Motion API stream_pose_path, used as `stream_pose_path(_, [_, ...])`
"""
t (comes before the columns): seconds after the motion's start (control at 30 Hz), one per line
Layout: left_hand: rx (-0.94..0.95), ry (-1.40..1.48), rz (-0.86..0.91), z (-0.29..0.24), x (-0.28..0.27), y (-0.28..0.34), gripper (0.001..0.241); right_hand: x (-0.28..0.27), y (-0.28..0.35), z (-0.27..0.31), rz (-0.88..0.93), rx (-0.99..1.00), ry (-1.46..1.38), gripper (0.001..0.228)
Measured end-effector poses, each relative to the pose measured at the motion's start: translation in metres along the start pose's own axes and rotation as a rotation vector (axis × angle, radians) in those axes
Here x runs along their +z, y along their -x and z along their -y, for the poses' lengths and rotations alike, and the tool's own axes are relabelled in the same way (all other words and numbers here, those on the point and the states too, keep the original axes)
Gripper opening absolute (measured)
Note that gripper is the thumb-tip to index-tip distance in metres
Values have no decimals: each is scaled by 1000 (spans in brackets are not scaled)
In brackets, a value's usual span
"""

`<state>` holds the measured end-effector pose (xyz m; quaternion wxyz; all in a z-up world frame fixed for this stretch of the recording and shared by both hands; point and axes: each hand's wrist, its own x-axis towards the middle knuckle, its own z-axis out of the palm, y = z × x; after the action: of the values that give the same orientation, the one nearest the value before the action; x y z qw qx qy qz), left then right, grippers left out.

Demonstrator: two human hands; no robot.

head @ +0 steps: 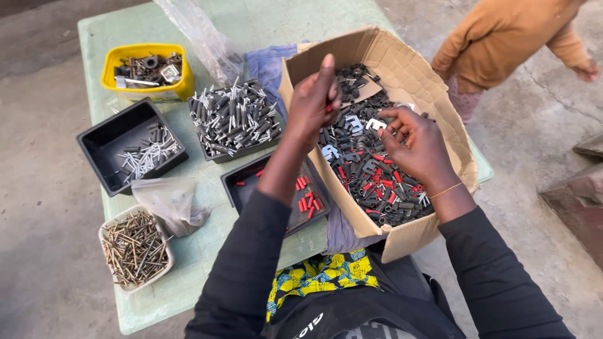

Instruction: Sorting various small hardware components from a large box into separate containers

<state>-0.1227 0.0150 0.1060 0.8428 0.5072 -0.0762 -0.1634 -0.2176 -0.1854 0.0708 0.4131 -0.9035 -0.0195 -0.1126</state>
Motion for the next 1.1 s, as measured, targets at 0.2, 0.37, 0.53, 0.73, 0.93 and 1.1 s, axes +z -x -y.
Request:
stream_pose_path(0.2, [-24, -572, -63, 7, -93, 77, 51, 4, -3, -47, -35, 22, -159, 31])
stream_pose_path(0.37, [-318, -761, -147, 20, -153, 130, 35, -3, 7, -29, 47, 164, -102, 32])
stream_pose_path(0.53, [-334, -649, -226, 34, -162, 133, 19, -13, 13, -9, 287, 149, 126, 25])
stream_pose_path(0.73, [-346, -540, -169, 37, -145, 130, 26, -36, 16, 9, 421, 93, 305, 27])
stream_pose_path(0.93, [-350, -220, -198, 34, -135, 127, 32, -37, 21, -7, 454, 65, 324, 33])
stream_pose_path(1.1, [-339, -81, -197, 36, -136, 124, 35, -26, 21, -25, 423, 108, 420, 30])
